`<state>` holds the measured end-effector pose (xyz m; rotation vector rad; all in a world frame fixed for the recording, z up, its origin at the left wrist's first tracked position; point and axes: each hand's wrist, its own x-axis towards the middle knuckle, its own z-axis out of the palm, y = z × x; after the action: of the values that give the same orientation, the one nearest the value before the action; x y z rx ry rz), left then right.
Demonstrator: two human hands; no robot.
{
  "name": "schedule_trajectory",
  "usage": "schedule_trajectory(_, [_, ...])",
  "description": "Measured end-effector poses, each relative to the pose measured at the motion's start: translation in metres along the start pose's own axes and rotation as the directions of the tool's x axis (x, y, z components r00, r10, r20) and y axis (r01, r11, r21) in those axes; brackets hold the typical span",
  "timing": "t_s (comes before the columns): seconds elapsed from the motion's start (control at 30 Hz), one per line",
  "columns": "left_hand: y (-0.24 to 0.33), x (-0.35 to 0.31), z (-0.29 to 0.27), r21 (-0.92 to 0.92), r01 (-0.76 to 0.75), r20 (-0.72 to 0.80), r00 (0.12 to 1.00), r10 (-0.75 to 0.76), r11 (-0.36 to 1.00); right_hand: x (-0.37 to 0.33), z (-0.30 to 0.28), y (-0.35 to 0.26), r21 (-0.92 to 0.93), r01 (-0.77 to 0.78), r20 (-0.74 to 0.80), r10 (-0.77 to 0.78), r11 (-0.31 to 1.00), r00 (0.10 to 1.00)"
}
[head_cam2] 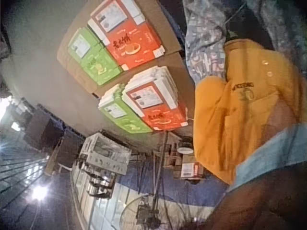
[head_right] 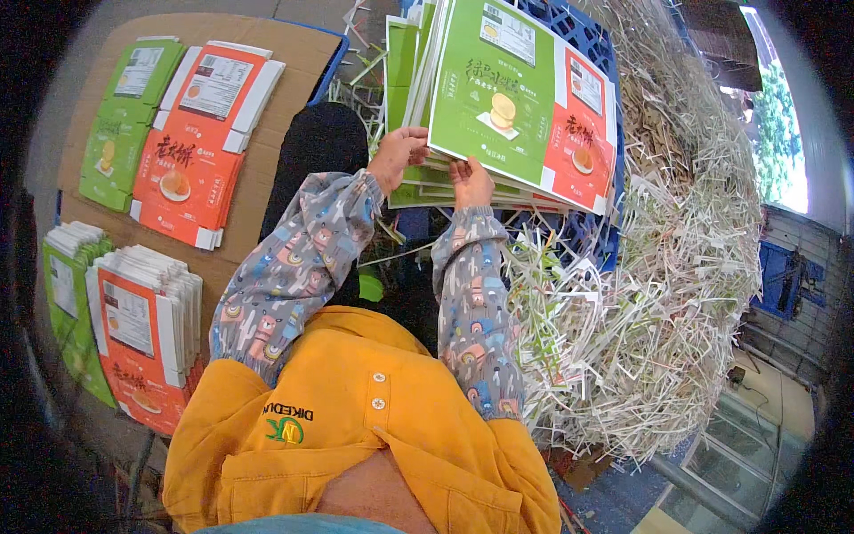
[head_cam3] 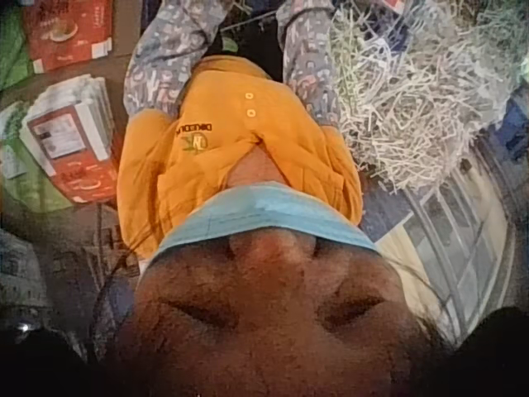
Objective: Sorting and stacking flattened cardboard box sheets in a warehouse environment.
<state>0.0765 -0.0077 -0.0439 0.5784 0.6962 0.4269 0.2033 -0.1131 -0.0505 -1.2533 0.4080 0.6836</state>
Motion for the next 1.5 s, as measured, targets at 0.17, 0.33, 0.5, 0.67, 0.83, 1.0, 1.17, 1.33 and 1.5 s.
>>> schedule_trajectory(0.17, [0.007, -0.002, -0.008, -0.085, 0.015, 0.063, 0.998, -0.009, 0.996, -0.017, 0.017, -0.001, 0.101, -0.099, -0.029, 0.103, 0.990, 0.994])
schedule_trajectory(0.33, [0.009, -0.004, 0.002, -0.146, 0.006, 0.073, 0.997, 0.004, 0.989, 0.004, 0.002, -0.018, 0.191, -0.085, -0.090, 0.103, 0.978, 0.991])
schedule_trajectory(0.5, [-0.022, 0.009, -0.024, 0.121, -0.022, -0.178, 0.983, 0.044, 0.992, -0.008, 0.010, -0.030, 0.098, -0.015, 0.048, 0.010, 0.995, 0.999])
schedule_trajectory(0.67, [-0.048, 0.006, -0.018, 0.362, 0.006, -0.229, 0.970, 0.082, 0.932, 0.001, -0.002, -0.014, -0.021, -0.069, -0.042, 0.068, 0.997, 0.997])
schedule_trajectory(0.83, [-0.040, -0.003, -0.013, 0.227, 0.029, -0.242, 0.970, 0.027, 0.973, 0.006, -0.006, -0.003, -0.023, -0.075, -0.043, 0.074, 0.997, 0.996])
schedule_trajectory(1.0, [-0.025, -0.012, -0.008, 0.081, 0.113, -0.255, 0.963, -0.089, 0.990, 0.000, -0.001, -0.007, -0.019, -0.087, -0.002, 0.087, 0.996, 0.996])
schedule_trajectory(1.17, [-0.023, -0.013, -0.006, -0.096, 0.024, -0.221, 0.974, -0.045, 0.995, -0.010, -0.003, -0.002, -0.049, -0.015, 0.138, 0.021, 0.999, 0.990])
schedule_trajectory(1.33, [-0.025, -0.012, -0.006, 0.033, -0.003, -0.341, 0.940, 0.014, 0.999, -0.006, 0.005, -0.004, 0.064, -0.079, -0.022, 0.080, 0.995, 0.997])
schedule_trajectory(1.5, [-0.028, -0.008, -0.008, -0.046, -0.070, -0.357, 0.933, 0.049, 0.997, -0.009, 0.007, -0.004, 0.075, -0.088, -0.015, 0.090, 0.993, 0.996])
